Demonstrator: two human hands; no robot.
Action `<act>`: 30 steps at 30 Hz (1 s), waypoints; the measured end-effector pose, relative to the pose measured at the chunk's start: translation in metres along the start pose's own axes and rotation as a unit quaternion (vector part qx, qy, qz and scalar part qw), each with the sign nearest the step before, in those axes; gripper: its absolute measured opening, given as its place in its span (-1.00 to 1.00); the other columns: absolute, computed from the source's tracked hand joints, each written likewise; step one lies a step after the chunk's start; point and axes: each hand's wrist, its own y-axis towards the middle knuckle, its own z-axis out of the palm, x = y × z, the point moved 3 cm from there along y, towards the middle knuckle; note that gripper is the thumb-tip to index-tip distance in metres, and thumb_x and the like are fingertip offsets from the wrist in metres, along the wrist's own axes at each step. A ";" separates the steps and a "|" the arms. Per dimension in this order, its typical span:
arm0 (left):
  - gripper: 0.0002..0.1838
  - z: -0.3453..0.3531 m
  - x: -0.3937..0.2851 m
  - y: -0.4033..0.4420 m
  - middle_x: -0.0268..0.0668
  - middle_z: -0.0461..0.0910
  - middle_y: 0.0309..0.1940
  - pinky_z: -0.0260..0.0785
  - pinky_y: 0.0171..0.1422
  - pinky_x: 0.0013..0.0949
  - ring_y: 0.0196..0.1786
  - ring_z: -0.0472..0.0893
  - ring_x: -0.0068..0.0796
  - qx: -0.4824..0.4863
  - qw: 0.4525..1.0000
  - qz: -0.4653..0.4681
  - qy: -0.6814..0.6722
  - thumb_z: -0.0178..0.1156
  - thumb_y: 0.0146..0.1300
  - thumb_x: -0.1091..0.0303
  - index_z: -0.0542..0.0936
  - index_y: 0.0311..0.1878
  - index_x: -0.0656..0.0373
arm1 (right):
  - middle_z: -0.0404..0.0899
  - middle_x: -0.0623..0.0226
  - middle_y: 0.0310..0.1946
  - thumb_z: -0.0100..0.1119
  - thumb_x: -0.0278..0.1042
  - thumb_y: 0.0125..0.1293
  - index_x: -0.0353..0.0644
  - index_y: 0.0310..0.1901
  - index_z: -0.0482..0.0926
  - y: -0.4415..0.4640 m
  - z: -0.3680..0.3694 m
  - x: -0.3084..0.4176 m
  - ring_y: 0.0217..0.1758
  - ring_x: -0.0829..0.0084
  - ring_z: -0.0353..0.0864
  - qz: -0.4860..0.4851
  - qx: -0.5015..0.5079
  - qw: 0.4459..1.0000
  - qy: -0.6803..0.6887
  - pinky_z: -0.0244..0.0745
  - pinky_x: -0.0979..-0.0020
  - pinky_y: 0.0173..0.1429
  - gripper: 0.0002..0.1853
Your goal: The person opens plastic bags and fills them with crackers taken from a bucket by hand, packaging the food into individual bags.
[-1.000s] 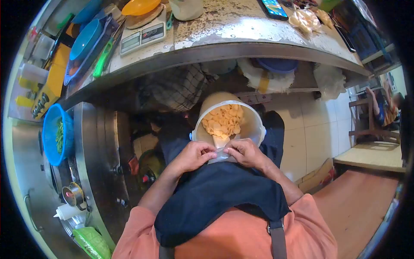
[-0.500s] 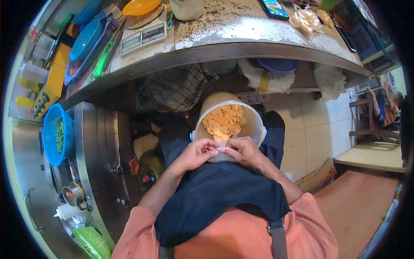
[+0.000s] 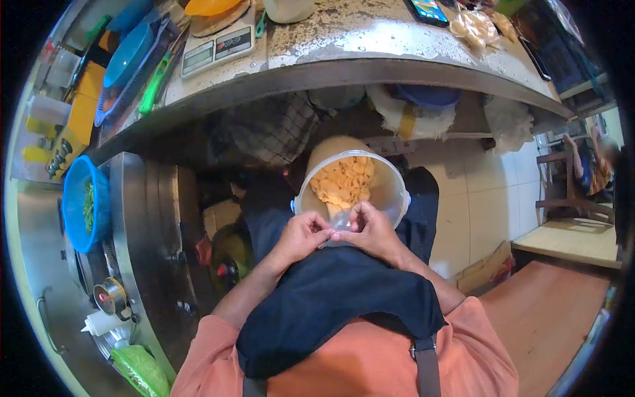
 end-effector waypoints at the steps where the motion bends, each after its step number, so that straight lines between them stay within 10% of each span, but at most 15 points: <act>1: -0.85 0.003 0.006 0.000 -0.41 0.60 -0.47 0.41 -0.30 -0.56 -0.38 0.55 -0.69 0.002 1.000 -0.003 -0.001 0.33 0.20 0.48 0.52 -0.38 0.21 | 0.51 0.38 -0.48 0.53 -0.25 0.02 -0.24 -0.24 0.49 -0.001 0.007 -0.001 -0.41 0.60 0.49 -0.009 0.011 0.999 0.046 0.45 0.51 -0.32 -0.59; 7: -0.79 0.008 -0.008 -0.004 -0.40 0.60 -0.43 0.42 -0.28 -0.54 -0.33 0.54 -0.71 0.032 0.986 0.114 0.117 0.40 0.13 0.48 0.50 -0.42 0.19 | 0.47 0.53 -0.48 0.43 -0.42 0.12 -0.22 -0.25 0.50 0.007 0.024 -0.029 -0.41 0.70 0.40 0.027 0.061 0.977 0.202 0.40 0.59 -0.30 -0.74; 12: -0.78 0.004 0.004 -0.002 -0.27 0.63 -0.36 0.49 -0.20 -0.51 -0.31 0.60 -0.61 -0.030 0.992 0.034 -0.115 0.35 0.14 0.55 0.45 -0.43 0.21 | 0.47 0.55 -0.47 0.37 -0.49 0.16 -0.20 -0.31 0.48 0.005 0.015 -0.021 -0.41 0.72 0.39 0.026 0.045 0.968 0.247 0.37 0.60 -0.33 -0.81; 17: -0.81 -0.007 0.004 0.002 -0.17 0.63 -0.31 0.56 -0.18 -0.42 -0.32 0.63 -0.50 -0.171 0.971 0.122 -0.117 0.28 0.17 0.61 0.42 -0.35 0.24 | 0.48 0.55 -0.49 0.30 -0.61 0.10 -0.20 -0.29 0.45 0.001 0.002 0.001 -0.41 0.73 0.45 -0.003 0.059 0.997 0.046 0.40 0.61 -0.31 -0.79; 22: -0.91 0.001 0.004 -0.003 -0.14 0.61 -0.33 0.60 -0.17 -0.29 -0.31 0.65 -0.38 0.001 0.887 -0.010 -0.463 0.15 0.30 0.54 0.42 -0.26 0.22 | 0.50 0.51 -0.52 0.24 -0.61 0.08 -0.21 -0.29 0.47 0.020 -0.003 -0.003 -0.44 0.70 0.47 -0.051 0.035 0.998 0.008 0.44 0.55 -0.33 -0.82; 25: -0.92 -0.001 -0.005 -0.010 -0.18 0.62 -0.32 0.57 -0.17 -0.35 -0.32 0.63 -0.46 0.067 0.906 -0.055 -0.415 0.16 0.33 0.48 0.46 -0.18 0.23 | 0.53 0.48 -0.52 0.26 -0.61 0.09 -0.22 -0.24 0.50 0.046 -0.016 -0.012 -0.44 0.70 0.49 0.006 0.076 0.991 0.109 0.47 0.54 -0.30 -0.79; 30: -0.82 -0.008 0.001 -0.015 -0.24 0.63 -0.31 0.50 -0.19 -0.47 -0.34 0.60 -0.55 0.062 0.946 -0.041 -0.314 0.24 0.27 0.46 0.50 -0.11 0.27 | 0.66 0.19 -0.22 0.30 -0.39 0.16 -0.20 0.15 0.45 0.110 -0.009 -0.062 -0.18 0.33 0.65 0.068 0.107 0.983 -0.129 0.53 0.37 -0.08 -0.51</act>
